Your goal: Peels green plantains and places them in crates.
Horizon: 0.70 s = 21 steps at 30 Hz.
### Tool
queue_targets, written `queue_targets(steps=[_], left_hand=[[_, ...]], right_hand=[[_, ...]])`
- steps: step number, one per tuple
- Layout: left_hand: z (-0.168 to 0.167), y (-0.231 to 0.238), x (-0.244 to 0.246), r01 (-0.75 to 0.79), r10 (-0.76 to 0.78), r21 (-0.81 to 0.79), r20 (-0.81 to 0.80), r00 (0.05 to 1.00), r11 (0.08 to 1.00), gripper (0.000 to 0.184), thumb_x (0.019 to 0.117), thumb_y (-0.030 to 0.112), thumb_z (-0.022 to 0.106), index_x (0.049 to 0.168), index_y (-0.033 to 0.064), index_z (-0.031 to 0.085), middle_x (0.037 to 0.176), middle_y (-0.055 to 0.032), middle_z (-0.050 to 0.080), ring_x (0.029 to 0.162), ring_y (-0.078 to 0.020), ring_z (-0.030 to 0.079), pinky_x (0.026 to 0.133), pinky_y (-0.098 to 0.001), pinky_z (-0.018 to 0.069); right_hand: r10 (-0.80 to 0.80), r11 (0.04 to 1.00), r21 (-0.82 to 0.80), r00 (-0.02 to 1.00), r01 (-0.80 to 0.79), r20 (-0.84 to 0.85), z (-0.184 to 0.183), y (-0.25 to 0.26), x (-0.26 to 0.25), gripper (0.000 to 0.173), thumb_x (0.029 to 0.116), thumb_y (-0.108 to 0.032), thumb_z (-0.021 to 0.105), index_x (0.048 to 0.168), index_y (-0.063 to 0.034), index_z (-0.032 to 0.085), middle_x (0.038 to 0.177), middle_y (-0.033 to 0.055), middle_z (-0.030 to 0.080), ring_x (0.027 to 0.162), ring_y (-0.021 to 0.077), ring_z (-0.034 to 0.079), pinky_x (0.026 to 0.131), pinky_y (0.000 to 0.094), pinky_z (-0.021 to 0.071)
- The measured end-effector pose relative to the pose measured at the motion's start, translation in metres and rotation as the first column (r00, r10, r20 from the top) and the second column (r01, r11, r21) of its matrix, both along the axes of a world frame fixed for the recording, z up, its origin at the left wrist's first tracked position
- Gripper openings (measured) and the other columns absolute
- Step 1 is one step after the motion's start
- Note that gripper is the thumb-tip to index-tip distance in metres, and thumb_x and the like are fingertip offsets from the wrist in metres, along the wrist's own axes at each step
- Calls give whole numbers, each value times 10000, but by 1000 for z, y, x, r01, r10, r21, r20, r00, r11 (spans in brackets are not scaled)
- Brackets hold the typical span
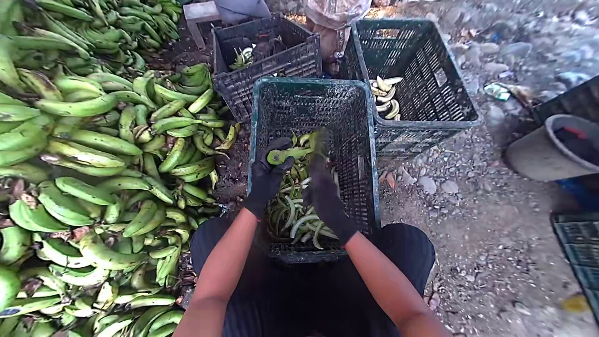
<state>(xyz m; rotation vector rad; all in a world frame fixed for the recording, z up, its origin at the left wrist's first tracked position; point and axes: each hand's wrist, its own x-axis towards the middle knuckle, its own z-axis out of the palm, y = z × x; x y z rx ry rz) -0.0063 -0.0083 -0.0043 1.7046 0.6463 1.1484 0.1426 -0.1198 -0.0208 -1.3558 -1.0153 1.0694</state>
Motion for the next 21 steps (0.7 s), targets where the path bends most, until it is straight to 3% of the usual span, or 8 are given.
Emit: queue_targets(steps=[1,3,5,7,9,12,16,21], left_hand=[[4,-5,0,-39,38,-30,-6,999,999,456,970,113,673,1410,126,554,1366,-10,622,1151,-104,639,956,-294,558],[13,-1,0,-88,95,-77,83,992,993,445,955,45,661,1383,60,543,1303,-25,646,1126,-96,644,949,-277,558],[14,14,-4,-55,74,-94,216,974,994,480,953,40,634,1401,-22,474,1250,-47,662,1127,-118,645,979,-307,550],[16,18,-6,-35,87,-205,254,963,978,589,1008,178,585,1503,2,320,1207,-34,692,1086,-126,680,968,-328,571],[18,18,-8,-15,101,-350,229,968,937,572,1069,413,399,1502,53,301,1114,-50,706,974,-145,704,872,-341,602],[10,19,-3,15,84,-460,195,977,888,661,1066,533,132,1402,49,431,927,-70,706,790,-167,694,723,-366,610],[7,12,3,44,75,-597,172,982,801,604,1098,457,102,1257,47,516,774,-42,669,660,-130,666,620,-297,596],[2,16,1,57,96,-661,193,976,748,628,1096,484,90,1267,53,514,755,-54,660,609,-147,656,563,-292,589]], right_hand=[[83,941,-325,995,-98,-58,-18,2,1,520,1110,-471,336,1302,-31,538,764,79,612,623,178,625,621,364,579],[76,783,-591,973,-193,-218,-36,14,-7,595,1091,-563,297,1227,-30,523,721,64,578,576,180,617,567,361,581],[85,832,-522,972,-190,-219,-26,19,-7,613,1101,-543,263,1224,-6,531,682,48,586,543,152,611,547,320,572],[159,937,-311,987,-161,-33,-16,24,9,629,1106,-510,215,1385,-26,504,807,67,657,643,150,649,631,338,588],[174,977,-160,957,-139,233,-1,24,26,613,1086,-524,286,1509,-106,435,1135,108,709,948,201,692,830,451,572],[214,975,-70,814,-210,540,11,30,42,615,1057,-559,362,1583,-242,390,1496,120,529,1346,309,525,1077,603,436],[204,972,-99,562,-211,802,5,24,37,652,1019,-626,337,1577,-299,415,1351,271,565,1223,504,547,914,713,455],[59,985,43,562,-166,825,0,12,23,735,964,-731,299,1459,-268,585,1191,262,623,1065,483,591,811,673,453]])
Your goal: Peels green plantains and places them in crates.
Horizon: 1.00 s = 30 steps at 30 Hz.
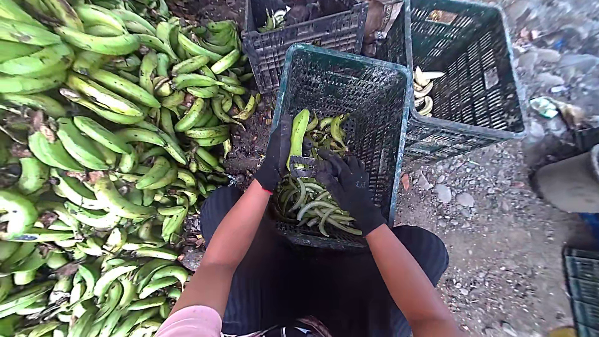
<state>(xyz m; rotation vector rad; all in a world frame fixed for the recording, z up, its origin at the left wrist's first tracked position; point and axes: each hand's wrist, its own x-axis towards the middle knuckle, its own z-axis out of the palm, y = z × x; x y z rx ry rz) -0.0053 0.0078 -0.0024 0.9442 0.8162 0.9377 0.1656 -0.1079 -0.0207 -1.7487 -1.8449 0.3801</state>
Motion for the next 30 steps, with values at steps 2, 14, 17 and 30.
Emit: queue_targets(steps=[2,14,17,30], left_hand=[[-2,3,1,-37,42,64,-86,995,997,609,1102,468,117,1264,38,517,764,-65,649,625,-158,653,585,-317,591],[-7,-28,27,157,-154,67,-56,987,985,668,1081,443,33,1387,47,476,817,-70,702,678,-167,678,599,-322,590],[-11,-10,17,-11,7,108,35,999,994,618,1101,417,67,1329,58,516,983,-46,703,811,-115,683,700,-285,597],[-17,-31,26,22,-21,8,-131,991,1000,546,1112,410,112,1261,75,516,877,-41,638,692,-124,625,600,-298,558]], right_hand=[[-40,997,-72,999,38,-25,3,-1,-2,693,969,-712,331,1446,-282,593,1237,251,610,1116,476,575,834,685,443],[-324,945,-78,865,319,-382,-14,31,35,491,1073,-442,434,1352,-93,637,1239,147,693,1169,265,646,1031,535,478],[-253,962,-157,948,225,-192,-5,18,15,511,1043,-541,444,1389,-217,637,1286,175,666,1213,373,606,1010,648,441],[-425,884,-227,905,408,-28,-5,26,9,599,957,-657,480,1444,-325,589,1376,260,569,1276,509,501,916,717,421]])
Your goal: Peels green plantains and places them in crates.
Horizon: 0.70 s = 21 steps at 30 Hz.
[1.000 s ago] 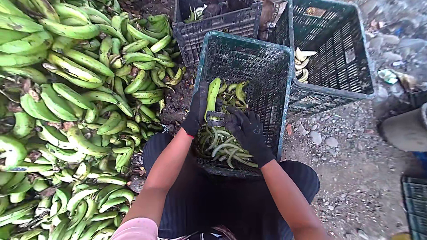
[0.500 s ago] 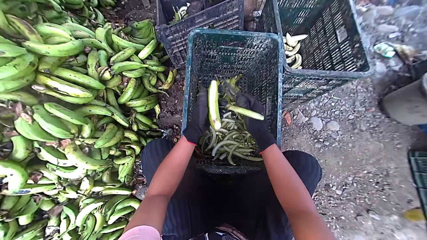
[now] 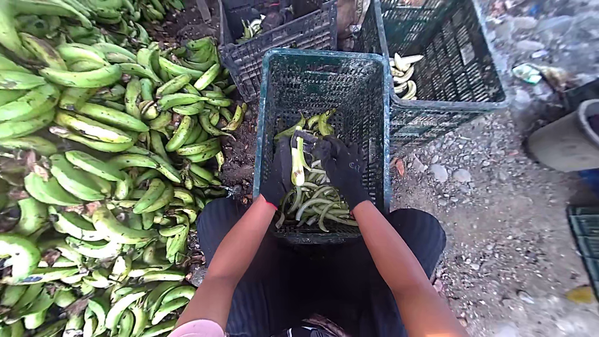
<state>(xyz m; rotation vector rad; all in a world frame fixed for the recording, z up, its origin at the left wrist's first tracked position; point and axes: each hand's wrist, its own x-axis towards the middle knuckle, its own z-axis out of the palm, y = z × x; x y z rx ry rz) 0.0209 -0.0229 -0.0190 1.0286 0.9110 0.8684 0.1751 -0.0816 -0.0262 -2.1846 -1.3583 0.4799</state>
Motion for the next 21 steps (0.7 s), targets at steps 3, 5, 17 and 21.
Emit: queue_targets(steps=[3,5,17,21], left_hand=[[-1,-18,4,146,-149,-55,-50,988,988,612,1106,455,103,1354,73,512,906,-70,675,673,-138,646,570,-297,569],[1,-15,2,141,-142,-14,-51,989,990,618,1101,473,103,1393,98,498,1009,-66,676,753,-129,650,625,-309,575],[5,28,-30,-452,410,381,189,892,807,624,1094,472,167,1505,21,299,1111,-72,627,869,-128,656,790,-339,594],[4,7,-19,42,4,281,-161,987,959,542,1122,372,218,1435,4,465,1172,-105,638,980,-118,631,884,-319,553]], right_hand=[[-92,993,56,979,104,-184,-1,7,19,602,1029,-609,400,1433,-208,596,1345,234,609,1256,442,553,985,680,423],[-55,987,127,952,97,-301,0,5,26,616,1031,-606,377,1432,-191,592,1308,162,653,1229,351,596,1000,637,438],[215,970,118,977,-213,-2,3,-28,-39,671,968,-689,428,1432,-240,609,1241,276,619,1151,508,567,866,702,443],[117,988,104,992,-112,-52,-2,-13,-16,614,1022,-617,388,1457,-225,571,1308,271,598,1205,504,556,902,727,439]])
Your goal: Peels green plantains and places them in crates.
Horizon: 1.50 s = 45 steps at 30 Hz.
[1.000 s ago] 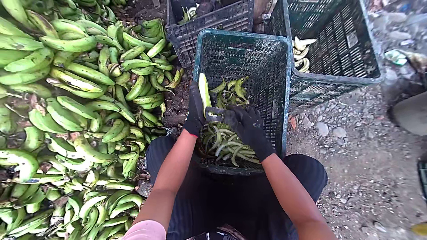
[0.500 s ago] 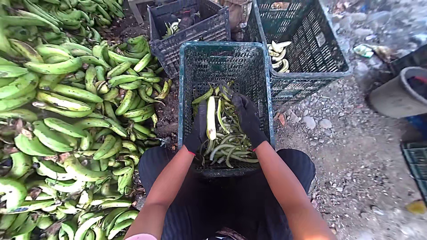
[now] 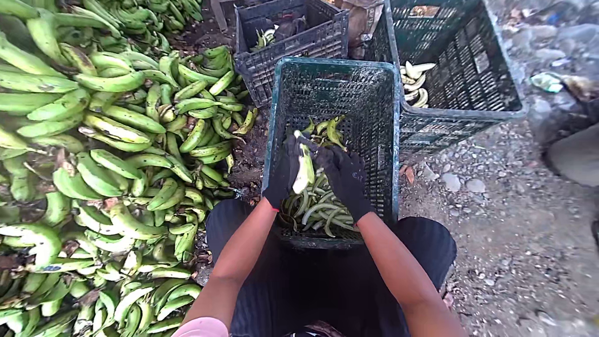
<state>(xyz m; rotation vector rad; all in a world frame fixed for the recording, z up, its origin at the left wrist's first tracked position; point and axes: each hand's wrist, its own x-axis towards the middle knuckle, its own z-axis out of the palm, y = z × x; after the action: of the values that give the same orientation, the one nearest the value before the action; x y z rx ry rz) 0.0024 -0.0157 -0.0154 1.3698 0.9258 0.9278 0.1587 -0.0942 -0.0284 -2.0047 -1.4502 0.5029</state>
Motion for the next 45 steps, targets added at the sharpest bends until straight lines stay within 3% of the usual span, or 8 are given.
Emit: queue_targets(steps=[5,13,17,23,27,33,40,45], left_hand=[[-4,-22,19,134,-142,-96,-84,986,986,605,1097,429,174,1422,40,504,1026,-140,694,845,-208,689,760,-398,602],[-2,11,-2,-727,704,-2,251,665,687,654,1098,445,65,1570,24,233,1394,-165,525,1190,-184,575,1022,-389,495],[9,8,1,-542,535,-67,296,791,838,580,1106,409,85,1471,24,321,1060,-88,605,849,-119,643,767,-332,585],[13,-19,13,361,-325,39,-355,877,932,591,1102,405,230,1529,34,399,1265,-187,649,1120,-226,655,991,-434,528],[-1,-12,24,112,-111,-77,9,994,991,562,1101,396,177,1486,69,421,948,-119,692,753,-209,684,689,-399,606],[18,-1,-4,-665,665,-73,-23,746,743,575,1118,309,88,1531,-38,287,1492,-242,411,1348,-264,446,1124,-435,384],[20,2,5,-435,468,-175,393,791,883,568,1106,389,36,1330,45,428,970,-55,629,822,-112,650,750,-310,584],[3,2,6,-261,274,-90,202,940,961,607,1108,429,112,1393,15,453,1120,-99,608,975,-111,628,870,-332,564]], right_hand=[[-115,993,-6,959,117,-259,-1,11,33,611,1045,-579,372,1393,-140,614,1249,171,675,1196,345,612,999,637,430],[84,992,87,986,-97,144,-2,-17,-24,628,968,-622,476,1443,-231,599,1259,269,615,1171,504,566,914,702,432],[73,995,56,995,-77,70,6,-12,-20,653,1004,-641,382,1467,-218,564,1301,290,587,1199,513,552,914,718,430],[-61,996,-75,985,49,-160,0,10,35,625,1052,-591,308,1329,-160,666,1164,165,705,1121,353,649,916,653,464],[-86,996,-12,965,86,-248,3,7,33,603,1057,-565,338,1306,-123,663,1173,150,698,1127,311,643,954,603,468],[70,976,190,983,-102,171,-2,-15,-19,666,964,-661,433,1437,-222,598,1257,264,608,1165,503,562,905,703,425],[65,992,105,996,-72,66,10,-13,-17,646,1024,-647,300,1456,-251,570,1273,254,601,1156,476,575,865,691,453],[33,989,131,977,-62,213,13,-20,-3,654,998,-659,362,1533,-300,476,1306,251,564,1176,490,546,828,687,449]])
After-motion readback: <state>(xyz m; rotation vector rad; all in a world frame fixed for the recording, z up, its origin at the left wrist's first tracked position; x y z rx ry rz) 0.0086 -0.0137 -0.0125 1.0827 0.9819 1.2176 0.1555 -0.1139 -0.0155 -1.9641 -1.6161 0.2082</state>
